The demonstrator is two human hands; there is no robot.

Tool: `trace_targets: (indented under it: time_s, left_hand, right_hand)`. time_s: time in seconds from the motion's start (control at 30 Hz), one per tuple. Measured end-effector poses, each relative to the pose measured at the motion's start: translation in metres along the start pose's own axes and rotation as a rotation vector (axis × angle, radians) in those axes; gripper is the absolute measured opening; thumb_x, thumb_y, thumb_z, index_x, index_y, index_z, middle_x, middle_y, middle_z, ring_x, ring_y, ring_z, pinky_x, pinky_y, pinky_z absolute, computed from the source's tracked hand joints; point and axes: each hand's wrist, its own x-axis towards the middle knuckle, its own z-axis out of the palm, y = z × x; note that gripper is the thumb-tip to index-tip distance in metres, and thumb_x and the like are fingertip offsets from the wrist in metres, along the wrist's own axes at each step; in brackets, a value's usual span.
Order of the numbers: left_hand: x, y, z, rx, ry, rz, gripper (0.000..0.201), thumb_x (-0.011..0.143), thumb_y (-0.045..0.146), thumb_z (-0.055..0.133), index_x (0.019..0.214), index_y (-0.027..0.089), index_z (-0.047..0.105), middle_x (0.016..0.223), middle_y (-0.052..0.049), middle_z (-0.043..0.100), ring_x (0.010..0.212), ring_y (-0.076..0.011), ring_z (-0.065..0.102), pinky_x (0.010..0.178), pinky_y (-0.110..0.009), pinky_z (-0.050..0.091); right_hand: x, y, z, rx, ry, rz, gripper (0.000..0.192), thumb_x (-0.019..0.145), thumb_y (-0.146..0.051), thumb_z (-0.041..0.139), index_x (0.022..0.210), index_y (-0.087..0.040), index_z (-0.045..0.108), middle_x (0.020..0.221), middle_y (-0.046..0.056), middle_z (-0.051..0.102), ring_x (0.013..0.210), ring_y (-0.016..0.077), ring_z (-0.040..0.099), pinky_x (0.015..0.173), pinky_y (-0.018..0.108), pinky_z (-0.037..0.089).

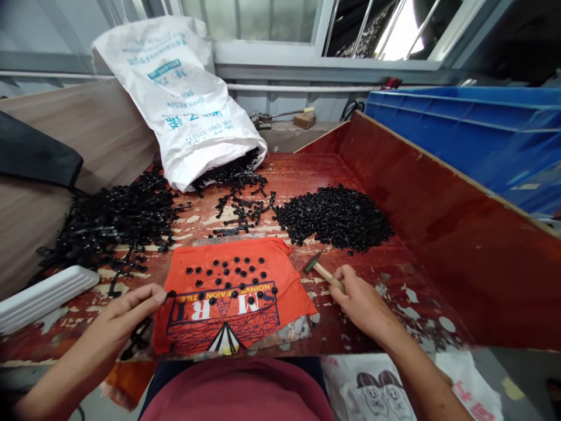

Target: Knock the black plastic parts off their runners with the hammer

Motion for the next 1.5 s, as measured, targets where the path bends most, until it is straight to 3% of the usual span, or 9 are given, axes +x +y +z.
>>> trace_targets:
  time_s: [0.13,0.3,0.57,0.73,0.87,1.07,1.13,1.3,1.5]
  left_hand:
    - [0.013,-0.004,-0.002,0.194,0.019,0.102,0.038,0.072,0.056,0.073,0.066,0.019,0.067,0.067,-0.001,0.066,0.067,-0.0185,0.058,0.061,-0.024,0.047]
    - [0.021,-0.008,0.001,0.362,-0.045,0.204,0.039,0.080,0.054,0.064,0.063,0.019,0.061,0.060,0.002,0.054,0.061,-0.0146,0.046,0.056,-0.022,0.037]
    - [0.032,-0.017,0.009,0.429,-0.015,0.180,0.039,0.077,0.055,0.063,0.060,0.020,0.060,0.054,0.003,0.052,0.056,-0.0159,0.046,0.054,-0.023,0.034]
    - [0.034,-0.017,0.014,0.468,0.017,0.197,0.034,0.076,0.049,0.063,0.058,0.021,0.062,0.051,0.003,0.053,0.055,-0.0160,0.047,0.053,-0.023,0.033]
    - [0.036,-0.021,0.015,0.517,-0.008,0.207,0.034,0.077,0.049,0.062,0.059,0.020,0.063,0.053,0.003,0.054,0.055,-0.0157,0.047,0.054,-0.024,0.033]
    - [0.038,-0.027,0.014,0.516,0.015,0.217,0.034,0.076,0.050,0.063,0.059,0.020,0.063,0.052,0.003,0.055,0.055,-0.0162,0.048,0.054,-0.023,0.034]
    - [0.039,-0.028,0.014,0.544,0.025,0.239,0.034,0.077,0.049,0.062,0.059,0.020,0.063,0.052,0.003,0.055,0.055,-0.0161,0.048,0.054,-0.023,0.034]
    - [0.039,-0.030,0.015,0.652,0.025,0.264,0.037,0.080,0.051,0.056,0.061,0.020,0.062,0.052,0.003,0.055,0.055,-0.0161,0.050,0.055,-0.023,0.035]
    - [0.042,-0.035,0.013,0.735,0.007,0.241,0.040,0.085,0.053,0.049,0.068,0.020,0.066,0.057,0.002,0.062,0.060,-0.0193,0.059,0.056,-0.024,0.036]
  right_hand:
    - [-0.019,0.004,-0.001,0.407,0.037,0.049,0.040,0.089,-0.045,0.052,0.119,-0.020,0.053,0.075,0.001,0.061,0.060,0.0202,0.055,0.056,0.030,0.040]
    - [-0.062,-0.042,0.002,0.929,-0.118,0.171,0.042,0.091,-0.058,0.054,0.119,-0.026,0.051,0.068,-0.004,0.053,0.052,0.0140,0.048,0.051,0.025,0.040]
    - [-0.084,-0.080,0.027,1.060,-0.375,0.112,0.033,0.095,-0.053,0.055,0.115,-0.027,0.057,0.065,-0.007,0.040,0.050,0.0098,0.032,0.044,0.020,0.022]
    - [-0.081,-0.087,0.018,1.100,-0.407,0.022,0.028,0.095,-0.048,0.059,0.093,-0.020,0.057,0.076,-0.003,0.052,0.056,0.0081,0.041,0.051,0.020,0.035]
    - [-0.082,-0.094,0.005,1.322,-0.366,0.054,0.040,0.095,-0.053,0.056,0.126,-0.029,0.049,0.082,-0.002,0.058,0.054,0.0109,0.051,0.057,0.027,0.048]
    - [-0.076,-0.095,0.009,1.159,-0.486,0.104,0.042,0.094,-0.059,0.053,0.113,-0.022,0.055,0.067,-0.007,0.043,0.045,0.0052,0.025,0.041,0.018,0.021]
    - [-0.075,-0.098,0.008,1.133,-0.443,0.033,0.038,0.095,-0.056,0.053,0.109,-0.020,0.056,0.071,-0.006,0.044,0.050,0.0063,0.030,0.044,0.019,0.025]
    - [-0.072,-0.117,-0.001,0.805,-0.434,-0.167,0.049,0.103,-0.043,0.041,0.149,-0.025,0.039,0.078,-0.002,0.053,0.060,0.0114,0.049,0.059,0.024,0.045]
    - [-0.066,-0.139,-0.002,0.647,-0.342,-0.321,0.037,0.104,-0.033,0.039,0.135,-0.028,0.059,0.110,0.002,0.068,0.096,0.0181,0.062,0.092,0.033,0.049]
